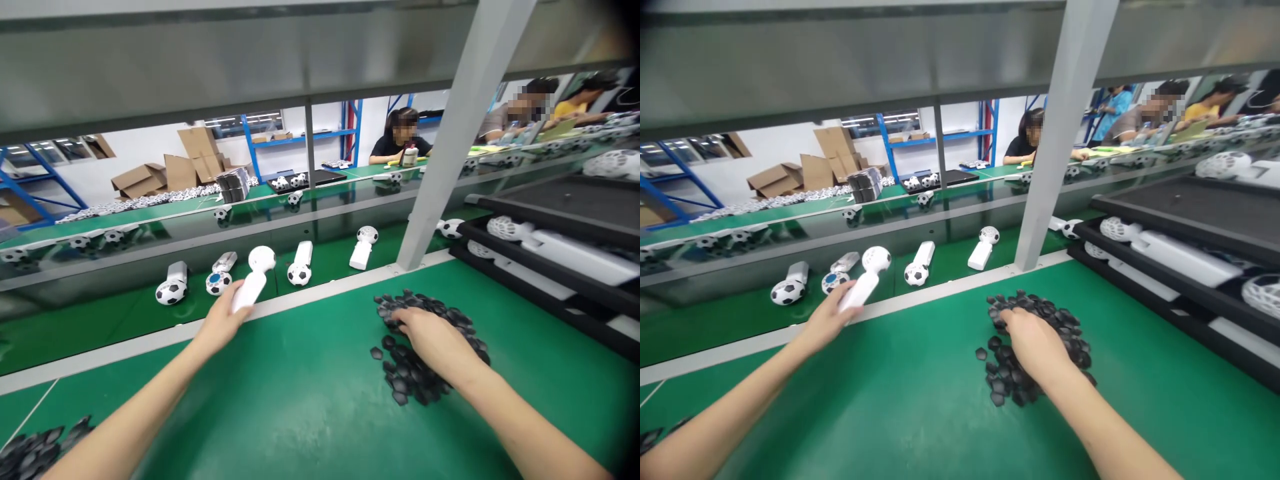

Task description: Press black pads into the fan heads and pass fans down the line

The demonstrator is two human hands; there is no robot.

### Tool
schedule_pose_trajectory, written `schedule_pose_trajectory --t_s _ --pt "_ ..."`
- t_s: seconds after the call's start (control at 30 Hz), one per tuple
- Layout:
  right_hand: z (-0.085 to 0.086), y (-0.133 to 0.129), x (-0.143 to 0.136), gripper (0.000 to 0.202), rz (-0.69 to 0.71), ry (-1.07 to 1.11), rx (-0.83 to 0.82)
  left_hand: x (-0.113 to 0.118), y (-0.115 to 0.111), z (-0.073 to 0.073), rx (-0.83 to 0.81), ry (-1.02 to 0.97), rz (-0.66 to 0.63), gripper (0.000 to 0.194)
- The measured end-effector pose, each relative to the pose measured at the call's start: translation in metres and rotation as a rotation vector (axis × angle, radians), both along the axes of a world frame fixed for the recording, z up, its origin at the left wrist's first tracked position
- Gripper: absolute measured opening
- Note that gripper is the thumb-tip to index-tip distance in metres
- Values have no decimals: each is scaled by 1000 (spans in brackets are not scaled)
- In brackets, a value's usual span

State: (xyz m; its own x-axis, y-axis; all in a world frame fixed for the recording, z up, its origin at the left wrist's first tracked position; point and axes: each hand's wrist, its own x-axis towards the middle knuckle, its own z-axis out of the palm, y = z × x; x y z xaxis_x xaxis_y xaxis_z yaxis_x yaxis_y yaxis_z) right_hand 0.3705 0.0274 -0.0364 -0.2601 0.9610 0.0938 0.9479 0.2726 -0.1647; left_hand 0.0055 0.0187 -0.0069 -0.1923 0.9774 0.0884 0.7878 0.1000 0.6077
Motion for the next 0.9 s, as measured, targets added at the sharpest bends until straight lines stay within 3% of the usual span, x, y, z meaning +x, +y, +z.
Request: schedule_pose_trajectory --t_s 0.13,0.2,0.27,0.4,0.53,0.63,0.8,0.9 --pt "8 -7 -10 21 70 170 9 22 -88 -10 -19 53 -249 51" --pt "16 -14 -19 15 113 194 -6 29 -114 -17 -58 85 -323 52" --pt "21 -21 -27 12 149 164 -31 33 -125 -21 -106 114 -387 54" --pt "19 -28 -38 18 247 159 -67 47 -111 -15 -90 184 -461 59" --pt "10 -27 -40 14 263 291 -171 78 -84 -4 -83 184 -512 69" --pt "6 -25 -38 15 303 330 -232 100 -73 -5 -116 218 -568 70" --pt "8 -24 -41 17 433 314 -126 110 -69 -17 -84 298 -452 69" --pt "14 -31 -46 15 444 424 -68 109 -70 -20 -93 296 -413 69"
